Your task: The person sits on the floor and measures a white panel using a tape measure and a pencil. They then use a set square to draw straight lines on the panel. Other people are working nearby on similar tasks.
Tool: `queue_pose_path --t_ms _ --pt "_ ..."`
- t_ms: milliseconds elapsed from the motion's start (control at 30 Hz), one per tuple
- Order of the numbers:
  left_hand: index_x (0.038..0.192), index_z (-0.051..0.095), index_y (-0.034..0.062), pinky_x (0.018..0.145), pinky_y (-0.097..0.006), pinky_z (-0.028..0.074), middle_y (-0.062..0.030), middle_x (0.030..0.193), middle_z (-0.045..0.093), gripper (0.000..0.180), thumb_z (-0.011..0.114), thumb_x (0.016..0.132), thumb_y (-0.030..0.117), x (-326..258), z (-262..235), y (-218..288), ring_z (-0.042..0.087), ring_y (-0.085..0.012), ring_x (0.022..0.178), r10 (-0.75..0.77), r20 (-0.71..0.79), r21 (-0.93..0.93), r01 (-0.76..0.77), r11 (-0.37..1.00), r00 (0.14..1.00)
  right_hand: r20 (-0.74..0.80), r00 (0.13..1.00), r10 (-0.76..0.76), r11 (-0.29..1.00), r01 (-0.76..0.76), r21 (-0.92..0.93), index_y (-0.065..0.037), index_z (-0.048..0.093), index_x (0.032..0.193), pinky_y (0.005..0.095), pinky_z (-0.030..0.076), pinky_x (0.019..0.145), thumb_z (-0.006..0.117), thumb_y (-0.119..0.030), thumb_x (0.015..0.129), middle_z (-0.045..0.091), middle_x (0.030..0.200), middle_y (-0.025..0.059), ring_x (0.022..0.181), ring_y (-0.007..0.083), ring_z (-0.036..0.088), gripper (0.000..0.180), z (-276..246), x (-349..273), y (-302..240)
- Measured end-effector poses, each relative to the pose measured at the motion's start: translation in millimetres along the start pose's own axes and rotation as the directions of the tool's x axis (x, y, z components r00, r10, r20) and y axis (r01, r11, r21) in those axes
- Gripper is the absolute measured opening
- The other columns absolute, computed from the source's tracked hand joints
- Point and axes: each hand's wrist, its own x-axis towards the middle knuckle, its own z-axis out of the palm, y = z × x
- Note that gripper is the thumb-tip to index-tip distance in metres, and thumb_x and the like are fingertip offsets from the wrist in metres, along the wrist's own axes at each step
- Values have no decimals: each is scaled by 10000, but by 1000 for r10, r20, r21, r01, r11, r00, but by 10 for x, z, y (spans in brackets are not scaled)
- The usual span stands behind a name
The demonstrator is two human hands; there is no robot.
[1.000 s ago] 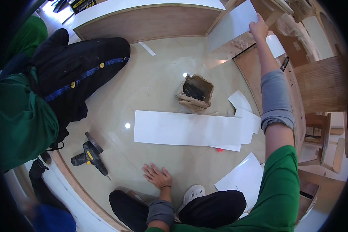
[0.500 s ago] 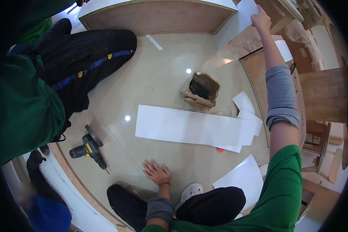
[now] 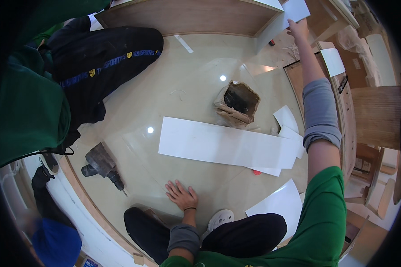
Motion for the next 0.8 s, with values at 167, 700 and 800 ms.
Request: queue_pose_path --t_ms 167,700,800 --pt "1531 210 49 1142 -645 120 -257 1600 135 740 490 914 347 2 -3 0 108 -473 1477 -6 -1 -4 6 1000 1000 -81 993 -83 995 77 -67 -34 446 1369 373 644 650 594 -83 900 647 1183 209 868 301 726 495 86 -61 26" --pt "1531 215 43 1145 -644 108 -254 1600 145 745 488 908 345 -3 -9 8 109 -477 1475 -15 17 -12 15 1000 1000 -20 991 -133 985 130 -112 -55 517 1320 329 583 685 580 -138 915 709 1052 155 682 211 729 418 16 -14 60" --pt "1525 224 37 1149 -642 97 -253 1600 141 733 484 914 348 6 -34 -14 104 -472 1477 -19 12 -14 20 1000 1000 -14 992 -128 988 126 -88 -46 536 1288 309 573 680 592 -126 923 714 1028 123 658 179 714 378 71 -74 -32"
